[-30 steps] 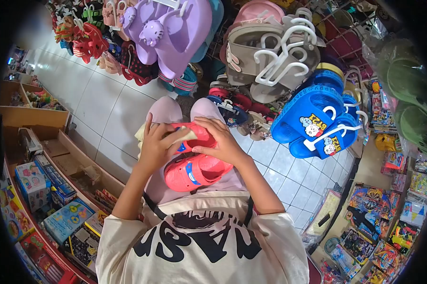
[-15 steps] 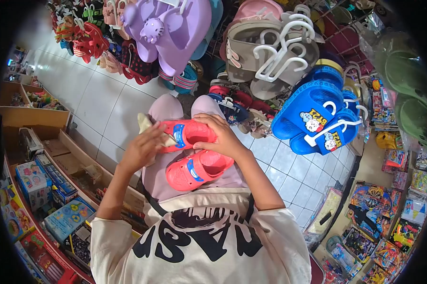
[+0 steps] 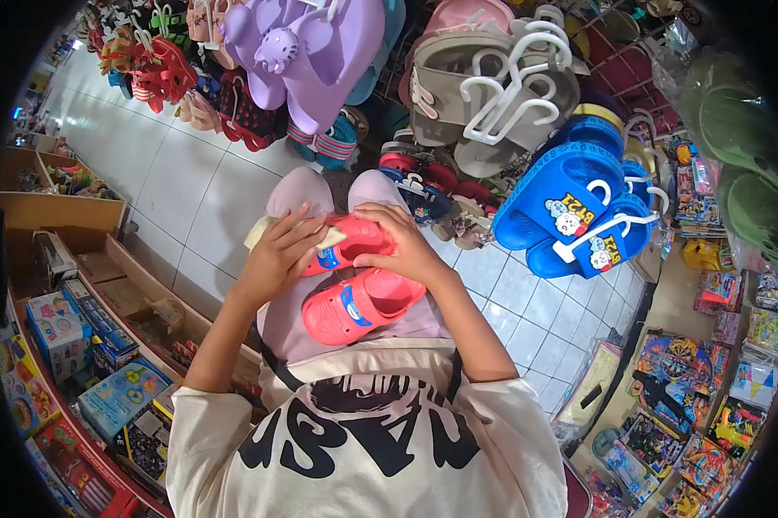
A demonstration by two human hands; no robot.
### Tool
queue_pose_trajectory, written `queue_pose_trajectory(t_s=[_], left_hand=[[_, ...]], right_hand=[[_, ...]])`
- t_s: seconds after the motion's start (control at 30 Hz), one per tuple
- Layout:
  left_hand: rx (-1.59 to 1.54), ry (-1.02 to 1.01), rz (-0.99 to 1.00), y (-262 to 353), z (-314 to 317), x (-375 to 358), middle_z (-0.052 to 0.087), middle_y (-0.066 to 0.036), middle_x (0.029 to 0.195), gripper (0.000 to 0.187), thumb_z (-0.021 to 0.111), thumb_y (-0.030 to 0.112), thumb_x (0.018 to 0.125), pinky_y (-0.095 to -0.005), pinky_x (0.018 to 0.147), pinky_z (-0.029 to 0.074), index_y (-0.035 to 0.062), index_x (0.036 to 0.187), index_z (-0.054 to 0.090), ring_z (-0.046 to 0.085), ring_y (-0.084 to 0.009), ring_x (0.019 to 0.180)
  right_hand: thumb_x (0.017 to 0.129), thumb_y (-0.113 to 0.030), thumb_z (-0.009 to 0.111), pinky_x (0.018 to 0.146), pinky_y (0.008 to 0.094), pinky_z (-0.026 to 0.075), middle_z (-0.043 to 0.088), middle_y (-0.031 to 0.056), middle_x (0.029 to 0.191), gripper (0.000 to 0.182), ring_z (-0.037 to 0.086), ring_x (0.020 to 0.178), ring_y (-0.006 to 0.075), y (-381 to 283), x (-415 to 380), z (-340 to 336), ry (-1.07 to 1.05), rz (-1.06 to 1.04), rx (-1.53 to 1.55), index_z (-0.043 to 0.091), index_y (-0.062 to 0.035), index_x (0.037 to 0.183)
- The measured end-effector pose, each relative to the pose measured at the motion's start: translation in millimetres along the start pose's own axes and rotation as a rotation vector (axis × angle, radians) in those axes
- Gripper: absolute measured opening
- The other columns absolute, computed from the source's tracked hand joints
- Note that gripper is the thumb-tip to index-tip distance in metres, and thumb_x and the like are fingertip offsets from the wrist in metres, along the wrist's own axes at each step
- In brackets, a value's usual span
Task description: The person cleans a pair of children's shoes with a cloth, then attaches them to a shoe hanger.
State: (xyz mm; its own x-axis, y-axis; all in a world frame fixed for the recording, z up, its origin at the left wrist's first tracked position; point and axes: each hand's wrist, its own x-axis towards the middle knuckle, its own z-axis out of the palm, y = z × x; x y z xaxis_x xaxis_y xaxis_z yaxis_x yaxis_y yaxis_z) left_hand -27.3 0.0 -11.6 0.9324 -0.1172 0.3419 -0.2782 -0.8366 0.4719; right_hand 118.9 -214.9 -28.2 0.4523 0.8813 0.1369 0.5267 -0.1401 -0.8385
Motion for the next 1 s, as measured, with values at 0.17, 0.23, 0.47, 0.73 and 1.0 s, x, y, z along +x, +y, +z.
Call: queue_pose_trajectory(t_s=[0.17, 0.23, 0.47, 0.73, 1.0], left_hand=[[-0.104, 0.114, -0.146, -5, -5, -29, 0.064, -0.008, 0.116, 0.020, 0.059, 0.005, 0.086, -0.0403, 0.095, 0.044, 0.0042, 0.104, 0.067, 0.056, -0.0287, 0.112], [-0.160, 0.189, -0.224, -2, -7, -25, 0.065, -0.009, 0.114, 0.019, 0.058, 0.003, 0.087, -0.0380, 0.093, 0.045, 0.0033, 0.103, 0.068, 0.057, -0.0280, 0.107], [-0.211, 0.519, -0.468, 20, -15, 26, 0.065, -0.011, 0.114, 0.024, 0.058, 0.006, 0.090, -0.0354, 0.092, 0.043, 0.0023, 0.112, 0.067, 0.058, -0.0271, 0.102], [0.098, -0.012, -0.094, 33, -9, 27, 0.060, 0.004, 0.127, 0.038, 0.066, 0.016, 0.078, -0.0362, 0.087, 0.041, 0.0147, 0.116, 0.065, 0.055, -0.0218, 0.112], [0.169, -0.183, 0.180, 9, -36, -35, 0.062, 0.009, 0.124, 0.031, 0.067, 0.013, 0.075, -0.0330, 0.092, 0.040, 0.0135, 0.106, 0.068, 0.056, -0.0156, 0.110]], right_hand=[[0.065, -0.026, 0.085, 0.106, 0.0394, 0.034, 0.051, 0.0110, 0.134, 0.076, 0.046, 0.126, 0.0279, 0, 2, 1, -0.027, -0.035, -0.016, 0.051, -0.0081, 0.132], [0.064, -0.028, 0.086, 0.107, 0.0398, 0.033, 0.050, 0.0123, 0.135, 0.081, 0.046, 0.126, 0.0284, -1, 4, 4, 0.002, -0.020, 0.029, 0.049, -0.0078, 0.134], [0.063, -0.034, 0.087, 0.108, 0.0412, 0.033, 0.050, 0.0144, 0.133, 0.087, 0.046, 0.126, 0.0299, -4, -6, 1, 0.008, 0.105, 0.076, 0.046, -0.0061, 0.134], [0.061, -0.025, 0.087, 0.104, 0.0442, 0.036, 0.054, 0.0131, 0.127, 0.073, 0.050, 0.121, 0.0324, -7, -10, 2, 0.130, -0.133, -0.079, 0.051, -0.0075, 0.121], [0.065, -0.012, 0.084, 0.101, 0.0412, 0.039, 0.054, 0.0130, 0.125, 0.065, 0.051, 0.118, 0.0313, 14, -4, 3, 0.083, -0.125, 0.003, 0.048, -0.0088, 0.119]])
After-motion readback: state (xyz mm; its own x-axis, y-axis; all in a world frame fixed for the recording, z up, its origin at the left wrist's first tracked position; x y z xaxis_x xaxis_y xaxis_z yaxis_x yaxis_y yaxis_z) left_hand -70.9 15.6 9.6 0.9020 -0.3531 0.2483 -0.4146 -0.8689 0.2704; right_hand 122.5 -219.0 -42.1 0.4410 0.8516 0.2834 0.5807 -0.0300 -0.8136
